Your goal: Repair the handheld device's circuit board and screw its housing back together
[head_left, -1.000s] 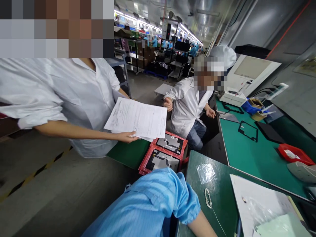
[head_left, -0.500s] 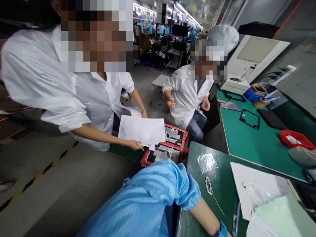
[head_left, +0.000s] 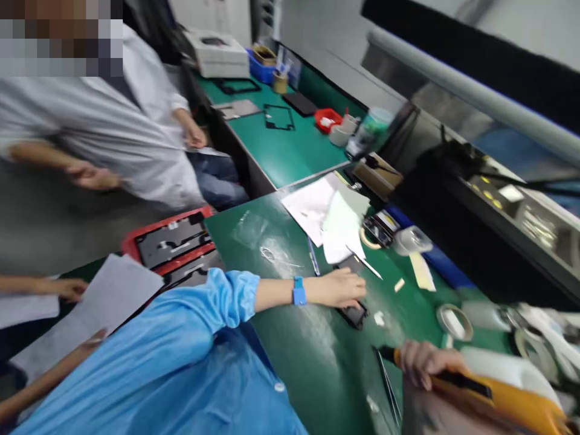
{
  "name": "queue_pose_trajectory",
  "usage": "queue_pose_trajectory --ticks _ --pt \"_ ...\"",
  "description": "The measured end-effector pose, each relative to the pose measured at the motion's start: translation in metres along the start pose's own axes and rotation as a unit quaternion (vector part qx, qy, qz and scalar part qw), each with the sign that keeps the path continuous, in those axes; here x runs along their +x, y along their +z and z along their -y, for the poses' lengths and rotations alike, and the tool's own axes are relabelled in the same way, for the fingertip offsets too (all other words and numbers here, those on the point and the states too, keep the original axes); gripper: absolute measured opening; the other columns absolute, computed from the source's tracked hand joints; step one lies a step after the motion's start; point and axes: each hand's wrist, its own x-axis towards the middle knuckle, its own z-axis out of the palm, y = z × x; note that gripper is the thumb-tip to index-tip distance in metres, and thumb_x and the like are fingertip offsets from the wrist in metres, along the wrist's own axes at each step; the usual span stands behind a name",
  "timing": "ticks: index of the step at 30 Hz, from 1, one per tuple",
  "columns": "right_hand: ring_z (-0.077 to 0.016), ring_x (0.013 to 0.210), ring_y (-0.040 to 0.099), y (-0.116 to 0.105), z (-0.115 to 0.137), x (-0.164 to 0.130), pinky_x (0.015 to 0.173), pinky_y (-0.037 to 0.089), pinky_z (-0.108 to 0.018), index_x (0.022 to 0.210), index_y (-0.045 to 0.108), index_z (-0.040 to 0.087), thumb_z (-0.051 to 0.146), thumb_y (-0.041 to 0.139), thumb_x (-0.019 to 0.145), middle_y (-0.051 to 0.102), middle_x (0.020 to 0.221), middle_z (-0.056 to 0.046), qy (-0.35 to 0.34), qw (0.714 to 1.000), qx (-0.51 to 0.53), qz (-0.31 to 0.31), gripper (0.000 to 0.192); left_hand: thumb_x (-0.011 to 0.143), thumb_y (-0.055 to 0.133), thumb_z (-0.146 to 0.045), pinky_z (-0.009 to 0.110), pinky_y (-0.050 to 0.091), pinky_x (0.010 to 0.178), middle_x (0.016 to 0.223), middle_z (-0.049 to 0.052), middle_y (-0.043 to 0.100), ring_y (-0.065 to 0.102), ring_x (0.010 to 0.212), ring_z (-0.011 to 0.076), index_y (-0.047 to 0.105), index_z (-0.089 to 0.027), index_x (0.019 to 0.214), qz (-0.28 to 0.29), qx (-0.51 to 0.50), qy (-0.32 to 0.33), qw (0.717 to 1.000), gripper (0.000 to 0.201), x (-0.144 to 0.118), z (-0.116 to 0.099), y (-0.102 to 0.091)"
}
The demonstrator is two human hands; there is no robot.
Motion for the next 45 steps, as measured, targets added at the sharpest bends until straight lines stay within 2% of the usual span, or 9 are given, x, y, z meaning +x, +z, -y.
queue_pose_trajectory --ticks 1,2,4,11,16,25,36,41,45 --pt "-0.0094 0.037 0.029 -0.001 -0.002 -0.002 0.043 0.034 -0.025 0.075 0.069 0.025 0.087 0.069 0.092 0.036 0.046 0.01 -0.032 0.999 -0.001 -0.022 0.064 0.11 0.069 -0.037 0.037 0.044 0.085 0.101 0.009 0.072 0.066 0.094 0.0249 0.066 -0.02 0.097 -0.003 -0.01 -0.003 1.0 0.021 -0.001 0.001 0.004" --pt "-0.0087 0.034 0.023 -0.001 -0.003 -0.003 0.04 0.028 -0.025 0.074 0.07 0.025 0.09 0.063 0.093 0.032 0.043 0.01 -0.071 0.997 -0.011 -0.041 0.068 0.111 0.068 -0.037 0.037 0.043 0.086 0.101 0.009 0.071 0.065 0.093 0.0247 0.066 -0.02 0.098 -0.005 -0.021 -0.005 1.0 0.021 -0.003 0.002 0.008" --pt "-0.008 0.03 0.019 0.002 -0.004 0.0 0.037 0.021 -0.024 0.069 0.07 0.025 0.094 0.054 0.095 0.029 0.039 0.01 -0.103 0.993 -0.014 -0.058 0.076 0.112 0.066 -0.035 0.037 0.041 0.087 0.099 0.007 0.069 0.063 0.091 0.0243 0.065 -0.019 0.099 -0.006 -0.041 -0.01 0.999 0.02 -0.004 0.002 0.013" --pt "-0.0091 0.028 0.023 0.006 -0.012 0.008 0.035 0.024 -0.025 0.064 0.065 0.025 0.107 0.051 0.083 0.033 0.037 0.009 -0.085 0.993 -0.017 -0.081 0.086 0.116 0.058 -0.032 0.036 0.038 0.085 0.102 0.007 0.067 0.059 0.091 0.0238 0.061 -0.019 0.1 -0.011 -0.095 -0.015 0.995 0.02 -0.008 0.004 0.018" --pt "-0.0096 0.03 0.028 0.001 -0.019 0.007 0.036 0.028 -0.025 0.067 0.067 0.025 0.099 0.061 0.085 0.036 0.039 0.009 -0.077 0.995 -0.005 -0.058 0.076 0.116 0.059 -0.033 0.036 0.039 0.086 0.101 0.005 0.065 0.058 0.091 0.0234 0.059 -0.021 0.101 -0.011 -0.118 -0.021 0.993 0.019 -0.008 0.005 0.022" --pt "-0.0099 0.03 0.026 0.006 -0.024 0.012 0.037 0.028 -0.025 0.065 0.066 0.025 0.101 0.048 0.09 0.034 0.039 0.009 -0.072 0.995 0.003 -0.072 0.082 0.115 0.061 -0.032 0.036 0.04 0.085 0.101 0.005 0.064 0.058 0.091 0.0226 0.058 -0.02 0.1 -0.021 -0.136 -0.017 0.99 0.02 -0.009 0.006 0.023" --pt "-0.0109 0.03 0.027 0.007 -0.026 0.011 0.037 0.026 -0.026 0.064 0.066 0.025 0.11 0.047 0.081 0.036 0.038 0.008 -0.05 0.996 -0.033 -0.073 0.088 0.113 0.063 -0.027 0.035 0.039 0.083 0.099 0.004 0.062 0.058 0.089 0.0222 0.059 -0.021 0.098 -0.033 -0.145 -0.021 0.989 0.017 -0.007 0.006 0.027" --pt "-0.0105 0.03 0.028 0.01 -0.025 0.013 0.036 0.027 -0.026 0.064 0.063 0.025 0.109 0.044 0.084 0.035 0.038 0.008 -0.048 0.996 -0.037 -0.072 0.088 0.115 0.06 -0.029 0.036 0.04 0.086 0.102 0.006 0.063 0.057 0.091 0.0228 0.058 -0.021 0.1 -0.027 -0.15 -0.023 0.988 0.018 -0.009 0.006 0.027" --pt "-0.011 0.029 0.03 0.009 -0.025 0.014 0.036 0.029 -0.026 0.064 0.061 0.025 0.105 0.045 0.088 0.036 0.039 0.008 -0.048 0.996 -0.056 -0.046 0.085 0.116 0.057 -0.029 0.036 0.04 0.087 0.102 0.006 0.063 0.057 0.091 0.0231 0.058 -0.02 0.101 -0.02 -0.152 -0.029 0.988 0.017 -0.008 0.005 0.027"
